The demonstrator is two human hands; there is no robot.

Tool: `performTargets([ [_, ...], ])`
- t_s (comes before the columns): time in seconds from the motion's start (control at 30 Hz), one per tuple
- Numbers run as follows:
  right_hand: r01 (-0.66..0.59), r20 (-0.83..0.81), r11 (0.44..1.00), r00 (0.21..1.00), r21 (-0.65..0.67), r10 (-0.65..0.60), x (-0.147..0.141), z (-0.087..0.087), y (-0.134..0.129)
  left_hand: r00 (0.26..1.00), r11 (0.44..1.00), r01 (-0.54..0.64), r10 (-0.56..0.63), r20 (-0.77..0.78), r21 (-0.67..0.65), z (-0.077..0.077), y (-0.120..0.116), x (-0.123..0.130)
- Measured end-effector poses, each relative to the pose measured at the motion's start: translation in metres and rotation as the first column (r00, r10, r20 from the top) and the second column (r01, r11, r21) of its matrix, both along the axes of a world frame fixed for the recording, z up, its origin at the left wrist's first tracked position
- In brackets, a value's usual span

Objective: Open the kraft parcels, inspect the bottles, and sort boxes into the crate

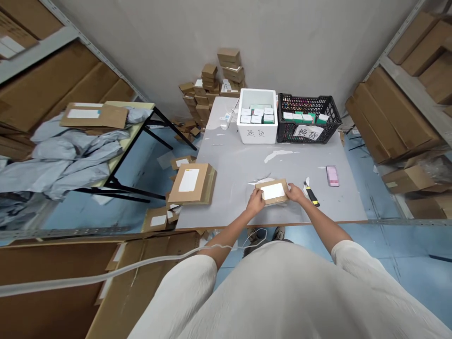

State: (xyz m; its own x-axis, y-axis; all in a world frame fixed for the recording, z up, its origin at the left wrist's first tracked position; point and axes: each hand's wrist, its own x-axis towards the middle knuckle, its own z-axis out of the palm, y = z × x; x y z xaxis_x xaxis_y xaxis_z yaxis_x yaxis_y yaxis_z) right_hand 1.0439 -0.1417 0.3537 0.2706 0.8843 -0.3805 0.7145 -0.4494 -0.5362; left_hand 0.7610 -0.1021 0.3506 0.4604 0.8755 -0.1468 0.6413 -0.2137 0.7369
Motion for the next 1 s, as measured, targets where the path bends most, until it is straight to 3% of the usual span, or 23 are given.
performTargets([
  [0.1,0.014,-0.115,0.999,0.993,-0.038,-0.019,-0.006,-0.006,-0.008,0.998,0.997,-0.059,0.061,0.032,-0.043,0.003,0.017,-0.007],
  [0.23,0.186,-0.232,0.982,0.957,0.023,-0.176,-0.018,-0.007,-0.004,0.981,0.980,-0.176,0.183,0.066,-0.097,0.005,0.034,-0.010],
  [0.37,0.296,-0.393,0.955,0.881,0.027,-0.262,-0.030,-0.001,0.000,0.967,0.924,-0.228,0.252,0.039,-0.307,0.004,0.043,-0.007],
  [0.47,0.362,-0.405,0.932,0.853,0.006,-0.329,-0.037,0.006,0.000,0.952,0.888,-0.243,0.295,0.080,-0.390,0.005,0.046,-0.006],
  [0.63,0.427,-0.384,0.903,0.843,0.048,-0.378,-0.035,0.017,0.002,0.926,0.903,-0.238,0.323,0.198,-0.357,0.013,0.056,-0.002],
  [0.77,0.452,-0.402,0.882,0.838,0.132,-0.369,-0.028,0.023,0.007,0.912,0.894,-0.315,0.378,0.158,-0.319,0.019,0.062,0.001],
  [1.0,0.392,-0.378,0.910,0.869,0.133,-0.319,-0.031,0.010,-0.003,0.934,0.922,-0.316,0.343,0.097,-0.223,0.010,0.047,-0.001],
])
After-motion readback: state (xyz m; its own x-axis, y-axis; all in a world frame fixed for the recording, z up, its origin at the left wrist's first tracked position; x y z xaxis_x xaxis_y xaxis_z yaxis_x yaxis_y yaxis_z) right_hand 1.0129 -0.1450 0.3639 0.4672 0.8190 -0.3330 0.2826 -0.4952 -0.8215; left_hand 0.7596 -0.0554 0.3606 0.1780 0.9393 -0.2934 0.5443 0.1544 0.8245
